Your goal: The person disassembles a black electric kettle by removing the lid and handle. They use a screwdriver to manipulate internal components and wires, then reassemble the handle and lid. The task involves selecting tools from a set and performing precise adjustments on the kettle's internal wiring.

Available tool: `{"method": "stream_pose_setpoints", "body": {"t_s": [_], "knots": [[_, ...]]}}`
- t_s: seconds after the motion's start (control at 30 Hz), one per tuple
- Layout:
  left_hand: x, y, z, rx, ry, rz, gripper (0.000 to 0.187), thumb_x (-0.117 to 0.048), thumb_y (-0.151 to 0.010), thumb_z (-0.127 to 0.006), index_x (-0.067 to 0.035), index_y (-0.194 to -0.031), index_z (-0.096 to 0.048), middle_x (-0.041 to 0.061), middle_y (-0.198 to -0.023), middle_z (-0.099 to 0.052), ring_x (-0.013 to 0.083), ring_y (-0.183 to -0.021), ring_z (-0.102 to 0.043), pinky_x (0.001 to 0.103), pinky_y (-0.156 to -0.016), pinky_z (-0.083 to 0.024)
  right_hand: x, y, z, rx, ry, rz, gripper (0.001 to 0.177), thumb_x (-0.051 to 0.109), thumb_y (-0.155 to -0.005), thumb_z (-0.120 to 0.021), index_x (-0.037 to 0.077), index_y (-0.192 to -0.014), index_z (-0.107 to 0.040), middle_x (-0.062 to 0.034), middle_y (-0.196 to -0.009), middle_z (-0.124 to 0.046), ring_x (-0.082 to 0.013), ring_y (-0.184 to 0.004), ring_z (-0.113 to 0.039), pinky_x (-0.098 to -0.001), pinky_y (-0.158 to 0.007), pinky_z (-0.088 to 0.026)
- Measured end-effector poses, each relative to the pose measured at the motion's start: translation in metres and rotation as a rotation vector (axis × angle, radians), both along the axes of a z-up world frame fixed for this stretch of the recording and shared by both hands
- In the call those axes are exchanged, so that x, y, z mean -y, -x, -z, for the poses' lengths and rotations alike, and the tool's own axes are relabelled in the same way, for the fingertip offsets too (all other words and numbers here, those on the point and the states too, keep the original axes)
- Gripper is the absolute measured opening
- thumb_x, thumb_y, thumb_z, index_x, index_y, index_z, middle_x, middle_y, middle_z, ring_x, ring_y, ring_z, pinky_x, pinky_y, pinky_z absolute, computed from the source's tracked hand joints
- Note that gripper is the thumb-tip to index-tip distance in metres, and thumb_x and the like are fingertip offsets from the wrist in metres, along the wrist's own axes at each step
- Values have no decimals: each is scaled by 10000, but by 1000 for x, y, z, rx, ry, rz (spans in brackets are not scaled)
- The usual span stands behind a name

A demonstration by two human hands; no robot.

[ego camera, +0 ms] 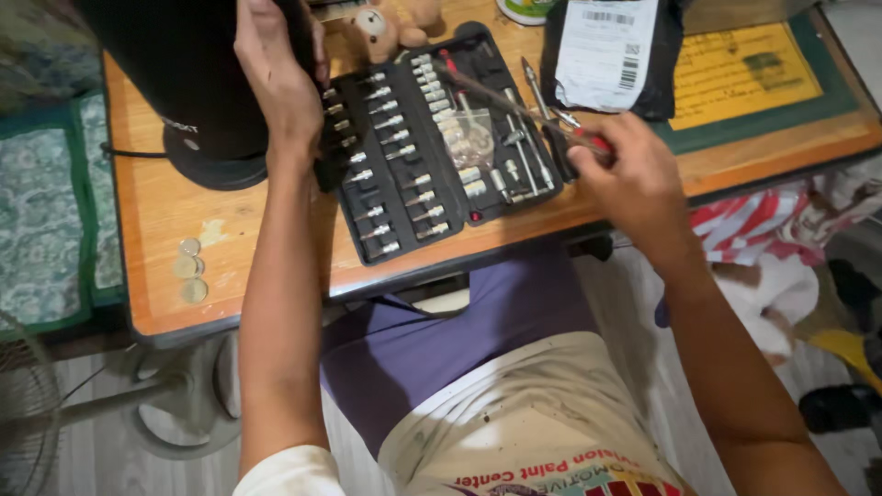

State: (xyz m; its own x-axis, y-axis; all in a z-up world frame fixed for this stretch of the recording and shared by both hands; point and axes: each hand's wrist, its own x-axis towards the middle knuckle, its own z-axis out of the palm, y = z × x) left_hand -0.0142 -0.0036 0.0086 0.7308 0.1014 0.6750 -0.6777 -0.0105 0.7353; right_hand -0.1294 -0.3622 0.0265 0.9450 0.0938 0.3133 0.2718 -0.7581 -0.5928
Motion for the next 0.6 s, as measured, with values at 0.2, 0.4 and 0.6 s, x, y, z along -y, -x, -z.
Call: {"method": "stream_pose_setpoints", "body": {"t_s": [0.2,0.4,0.6], "knots": [[-8,0,-4,-67,120,112,507,-477,-1197,-380,3,-1071,-483,97,-723,-514,161,-554,-485,285,-514,-387,15,-5,8,44,-5,22,221,126,-959,-750,3,-1140,-716,-170,-1042,-640,-338,-931,-644,-408,-816,-506],[-22,-7,4,-84,220,122,311,-310,-1155,-392,-13,-1095,-459,112,-759,-556,183,-592,-531,318,-556,-433,26,-12,20,-3,-30,46,211,148,-990,-731,9,-1149,-721,-161,-1018,-648,-305,-853,-647,-390,-760,-506],[-65,-24,23,-115,298,234,324,-167,-1141,-389,18,-911,-524,115,-771,-546,200,-612,-538,323,-555,-425,41,-22,37,83,85,22,173,135,-1043,-744,-19,-1121,-734,-172,-982,-664,-299,-921,-654,-386,-828,-516]]}}
